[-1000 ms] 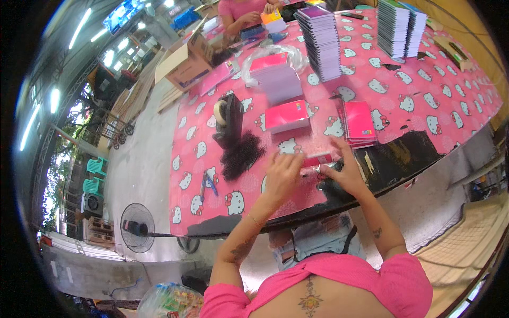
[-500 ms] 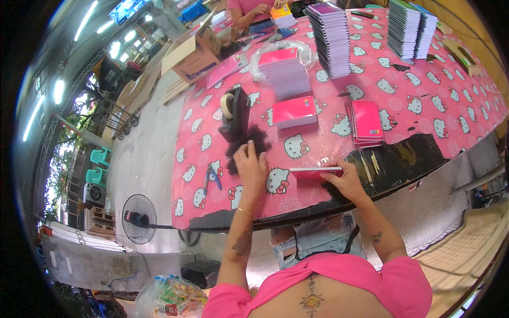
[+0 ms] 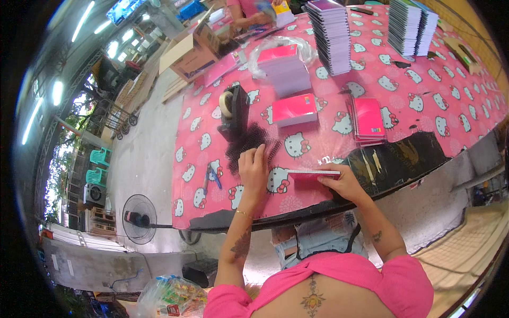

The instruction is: The person is manually applying a clear plastic adhesive sleeve to small pink spiral-bound notepads by hand. The person takes a notepad, fits it into a plastic sleeve, and smooths the plastic down before placing the finished item aside.

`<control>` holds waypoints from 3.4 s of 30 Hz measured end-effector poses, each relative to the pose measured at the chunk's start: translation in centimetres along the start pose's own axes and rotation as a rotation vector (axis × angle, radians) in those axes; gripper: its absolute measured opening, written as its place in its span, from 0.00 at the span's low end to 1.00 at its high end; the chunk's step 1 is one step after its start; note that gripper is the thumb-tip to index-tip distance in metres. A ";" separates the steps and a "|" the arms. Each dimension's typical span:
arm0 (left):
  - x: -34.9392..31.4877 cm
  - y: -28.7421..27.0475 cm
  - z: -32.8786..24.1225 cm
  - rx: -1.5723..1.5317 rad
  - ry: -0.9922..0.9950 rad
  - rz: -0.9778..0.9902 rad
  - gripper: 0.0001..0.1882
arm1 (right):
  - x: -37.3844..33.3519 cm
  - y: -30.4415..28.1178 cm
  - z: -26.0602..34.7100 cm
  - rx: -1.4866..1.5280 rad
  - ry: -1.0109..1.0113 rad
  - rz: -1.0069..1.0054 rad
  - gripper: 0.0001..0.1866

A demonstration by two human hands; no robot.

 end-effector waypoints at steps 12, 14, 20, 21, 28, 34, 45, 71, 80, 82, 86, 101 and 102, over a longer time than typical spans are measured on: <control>-0.7 -4.5 -6.2 -0.622 -0.489 0.283 0.11 | -0.2 0.0 0.5 -0.034 -0.059 -0.023 0.16; -1.1 -5.2 -6.3 -0.579 -0.420 0.273 0.11 | -0.2 0.1 0.6 -0.051 -0.073 -0.024 0.16; -1.6 -5.1 -5.9 -0.532 -0.363 0.185 0.10 | 0.0 0.2 0.2 -0.079 -0.124 -0.046 0.15; -1.5 -5.1 -5.9 -0.537 -0.365 0.191 0.10 | -0.1 0.2 -0.1 -0.074 -0.122 -0.056 0.15; -1.7 -4.4 -5.5 -0.540 -0.381 0.198 0.07 | -0.1 0.2 0.2 -0.032 0.004 -0.044 0.15; -1.3 -3.4 -3.5 -0.553 -0.413 0.325 0.09 | -0.1 0.2 0.7 -0.063 -0.066 -0.018 0.15; 1.4 -6.0 -6.1 -0.569 -0.100 0.475 0.11 | -0.8 -0.3 0.9 -0.016 -0.034 0.097 0.15; 0.3 -6.6 -9.0 0.106 0.057 0.314 0.30 | -2.2 2.0 2.7 0.063 -0.089 -0.019 0.15; -1.1 -5.0 -8.9 0.204 0.041 0.360 0.48 | -2.6 2.6 2.6 0.104 -0.032 -0.065 0.16; -3.9 -4.3 -9.2 0.170 0.152 0.490 0.48 | -2.7 2.4 4.2 0.167 0.045 -0.110 0.17; -4.4 -4.9 -10.0 0.056 0.185 0.298 0.49 | -3.0 2.0 3.1 0.100 0.053 -0.024 0.17; -8.0 -3.4 -12.0 -0.107 0.234 0.418 0.45 | -1.9 1.4 1.6 0.057 -0.054 -0.044 0.16; -9.2 -3.2 -12.0 -0.208 0.241 0.430 0.44 | -1.6 1.5 1.3 0.059 -0.089 -0.064 0.17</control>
Point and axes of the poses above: each hand's wrist, its own x-axis towards the middle knuckle, its own y-axis out of the palm, z = x × y, the point moved 1 cm from there along x, towards the middle knuckle, and after that the axes turned 4 degrees about -z, right-handed, at the moved point
